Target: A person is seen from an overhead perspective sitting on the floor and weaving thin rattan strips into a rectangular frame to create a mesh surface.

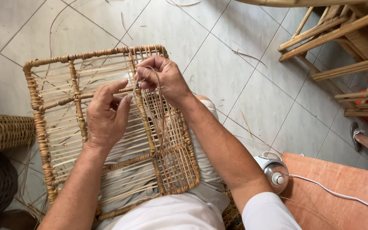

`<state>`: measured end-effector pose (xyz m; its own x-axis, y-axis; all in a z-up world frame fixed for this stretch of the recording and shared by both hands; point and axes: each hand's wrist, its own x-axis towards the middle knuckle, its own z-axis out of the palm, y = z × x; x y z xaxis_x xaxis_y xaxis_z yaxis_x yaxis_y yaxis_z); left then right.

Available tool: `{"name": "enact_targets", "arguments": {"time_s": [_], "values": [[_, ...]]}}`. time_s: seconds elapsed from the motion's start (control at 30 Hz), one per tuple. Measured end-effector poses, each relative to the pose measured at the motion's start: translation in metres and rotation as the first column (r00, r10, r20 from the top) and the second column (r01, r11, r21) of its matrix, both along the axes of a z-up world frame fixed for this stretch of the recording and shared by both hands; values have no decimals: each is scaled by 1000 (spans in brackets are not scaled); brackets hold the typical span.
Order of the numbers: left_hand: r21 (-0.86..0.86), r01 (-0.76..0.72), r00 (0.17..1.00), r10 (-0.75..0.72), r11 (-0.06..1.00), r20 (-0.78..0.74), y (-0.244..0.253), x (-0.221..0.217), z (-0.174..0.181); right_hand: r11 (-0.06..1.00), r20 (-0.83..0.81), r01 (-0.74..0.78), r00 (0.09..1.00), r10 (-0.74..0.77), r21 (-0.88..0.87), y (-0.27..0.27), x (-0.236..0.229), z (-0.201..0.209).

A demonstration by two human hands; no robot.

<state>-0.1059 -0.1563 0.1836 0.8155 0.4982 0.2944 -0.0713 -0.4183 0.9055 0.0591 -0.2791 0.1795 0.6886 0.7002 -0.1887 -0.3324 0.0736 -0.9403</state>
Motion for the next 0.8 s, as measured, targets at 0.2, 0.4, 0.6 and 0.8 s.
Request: {"name": "enact_targets", "arguments": {"time_s": [0.2,0.4,0.6,0.8], "values": [[278,158,985,-172,947,24,9,9,26,996,-152,9,988,5,91,-3,-11,1],[93,214,977,-213,972,-17,7,5,47,995,123,-67,991,57,78,-12,-17,43],[-161,177,984,-178,971,11,-4,-1,70,987,362,-90,931,35,136,-26,-24,72],[-287,213,977,-212,934,34,-15,-6,94,986,534,-64,845,-29,156,-43,-38,101]]}}
